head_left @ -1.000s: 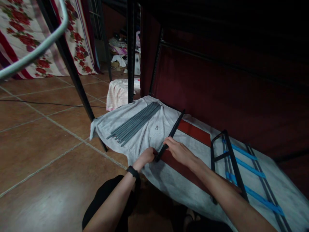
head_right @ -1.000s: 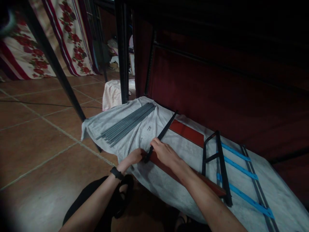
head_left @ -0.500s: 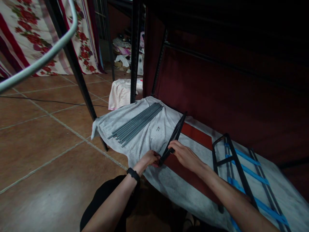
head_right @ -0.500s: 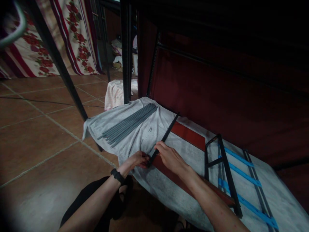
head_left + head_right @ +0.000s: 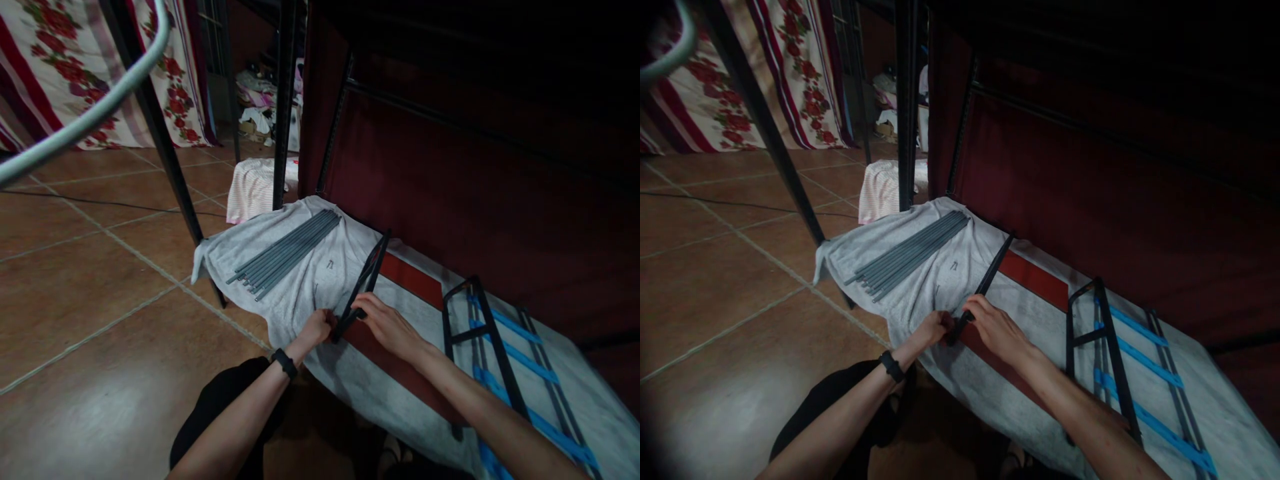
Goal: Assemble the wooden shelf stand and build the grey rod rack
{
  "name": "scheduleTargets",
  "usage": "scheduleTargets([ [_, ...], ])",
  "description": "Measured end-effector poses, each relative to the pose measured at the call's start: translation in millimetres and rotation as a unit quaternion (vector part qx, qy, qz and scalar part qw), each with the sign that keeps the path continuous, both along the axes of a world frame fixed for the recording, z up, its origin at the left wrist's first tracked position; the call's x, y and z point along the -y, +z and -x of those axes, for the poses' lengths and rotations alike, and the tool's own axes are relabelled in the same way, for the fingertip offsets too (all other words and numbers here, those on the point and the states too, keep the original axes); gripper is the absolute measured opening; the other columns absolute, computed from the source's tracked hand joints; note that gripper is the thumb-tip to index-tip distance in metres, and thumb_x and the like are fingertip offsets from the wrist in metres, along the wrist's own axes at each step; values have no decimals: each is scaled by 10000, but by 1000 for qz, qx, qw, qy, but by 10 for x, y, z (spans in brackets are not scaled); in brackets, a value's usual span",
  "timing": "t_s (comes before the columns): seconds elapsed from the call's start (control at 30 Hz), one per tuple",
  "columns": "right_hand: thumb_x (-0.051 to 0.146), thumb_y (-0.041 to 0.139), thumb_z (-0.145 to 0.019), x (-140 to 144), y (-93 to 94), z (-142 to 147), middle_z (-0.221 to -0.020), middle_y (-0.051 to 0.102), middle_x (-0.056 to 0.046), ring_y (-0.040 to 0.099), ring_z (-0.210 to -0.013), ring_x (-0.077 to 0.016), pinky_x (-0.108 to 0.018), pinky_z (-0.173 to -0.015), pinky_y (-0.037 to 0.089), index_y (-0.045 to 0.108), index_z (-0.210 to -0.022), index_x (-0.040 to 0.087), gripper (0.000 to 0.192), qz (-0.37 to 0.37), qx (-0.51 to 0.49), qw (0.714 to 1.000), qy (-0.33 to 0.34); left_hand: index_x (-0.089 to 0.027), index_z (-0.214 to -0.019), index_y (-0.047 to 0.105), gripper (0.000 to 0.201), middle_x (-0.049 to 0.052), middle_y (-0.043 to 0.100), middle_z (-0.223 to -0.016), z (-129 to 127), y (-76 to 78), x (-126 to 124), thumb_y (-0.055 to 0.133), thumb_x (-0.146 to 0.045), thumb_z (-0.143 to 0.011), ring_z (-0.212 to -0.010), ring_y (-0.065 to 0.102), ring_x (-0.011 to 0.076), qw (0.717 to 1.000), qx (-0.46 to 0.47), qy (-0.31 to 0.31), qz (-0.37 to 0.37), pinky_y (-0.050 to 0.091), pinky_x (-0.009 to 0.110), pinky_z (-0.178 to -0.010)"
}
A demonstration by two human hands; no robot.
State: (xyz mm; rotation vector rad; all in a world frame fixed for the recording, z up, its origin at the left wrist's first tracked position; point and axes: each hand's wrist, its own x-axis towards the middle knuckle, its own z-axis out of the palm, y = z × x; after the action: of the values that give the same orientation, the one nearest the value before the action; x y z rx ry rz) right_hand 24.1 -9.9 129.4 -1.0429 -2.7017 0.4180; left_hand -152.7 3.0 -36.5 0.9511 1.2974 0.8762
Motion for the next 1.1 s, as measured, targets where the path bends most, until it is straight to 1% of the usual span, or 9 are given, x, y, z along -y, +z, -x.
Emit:
scheduleTargets([
  [0.13, 147, 438, -960, 9, -10, 0, -1376, 510, -79, 663, -1037, -173, -346, -876, 578, 544, -1268, 265, 347, -18, 11, 999, -33, -170, -741, 653, 223, -31, 574, -540, -20, 36, -31, 554, -24, -604, -492, 519, 120, 1000, -14, 13, -10, 375, 226, -495],
  [0.2, 171, 448, -968, 16, -5, 2, -1375, 504, -75, 663, -1030, -172, -347, -875, 580, 547, -1262, 272, 326, -20, 14, 999, -41, -166, -742, 661, 220, -29, 574, -533, -26, 39, -42, 553, -25, -614, -475, 512, 119, 1000, -26, 15, -1, 365, 228, -487],
  [0.33, 176, 452, -977, 15, 1, 16, -1316, 520, -65, 663, -1004, -158, -333, -888, 572, 553, -1219, 257, 275, -3, 19, 1000, -20, -159, -703, 668, 184, -29, 550, -473, -16, 27, -33, 567, -28, -624, -438, 500, 117, 999, -44, -1, 3, 338, 221, -461],
  [0.43, 180, 447, -985, 7, -11, 23, -1260, 534, -62, 669, -960, -159, -334, -857, 580, 552, -1185, 243, 235, -6, 24, 1000, -5, -161, -678, 658, 151, -41, 522, -439, -2, 24, -23, 582, -41, -626, -416, 487, 112, 998, -57, -3, 3, 326, 211, -444],
  [0.57, 172, 421, -995, 0, -20, -5, -1253, 535, -71, 680, -961, -173, -341, -831, 593, 538, -1186, 232, 232, -30, 36, 999, 5, -165, -636, 635, 110, -31, 536, -454, 17, 54, -29, 612, -58, -631, -438, 519, 127, 999, -52, -9, 10, 385, 221, -459],
  [0.7, 163, 421, -987, -9, -8, -55, -1269, 535, -68, 688, -975, -175, -344, -834, 603, 524, -1219, 244, 266, -44, 37, 998, -4, -167, -647, 641, 66, -3, 599, -523, 60, 113, -30, 664, -117, -683, -514, 582, 145, 999, -20, -33, 16, 477, 243, -526],
  [0.77, 163, 427, -983, -16, -10, -70, -1270, 536, -66, 690, -979, -176, -349, -842, 606, 522, -1225, 251, 275, -48, 35, 998, 0, -168, -648, 631, 79, -5, 605, -530, 91, 139, -23, 680, -145, -706, -527, 597, 144, 998, -25, -45, 23, 489, 239, -538],
  [0.93, 185, 421, -992, -27, -27, -84, -1289, 527, -80, 683, -1016, -192, -361, -850, 611, 509, -1226, 250, 258, -37, 33, 999, 14, -162, -629, 595, 132, -25, 545, -447, 132, 153, -11, 653, -145, -746, -437, 556, 134, 995, -65, -66, 31, 428, 227, -468],
  [1.1, 200, 429, -992, -29, -25, -96, -1298, 520, -73, 684, -1016, -191, -337, -819, 615, 514, -1223, 265, 254, -34, 33, 999, 3, -160, -679, 596, 93, -52, 501, -438, 66, 138, -9, 633, -86, -721, -425, 513, 111, 996, -60, -65, -10, 380, 210, -463],
])
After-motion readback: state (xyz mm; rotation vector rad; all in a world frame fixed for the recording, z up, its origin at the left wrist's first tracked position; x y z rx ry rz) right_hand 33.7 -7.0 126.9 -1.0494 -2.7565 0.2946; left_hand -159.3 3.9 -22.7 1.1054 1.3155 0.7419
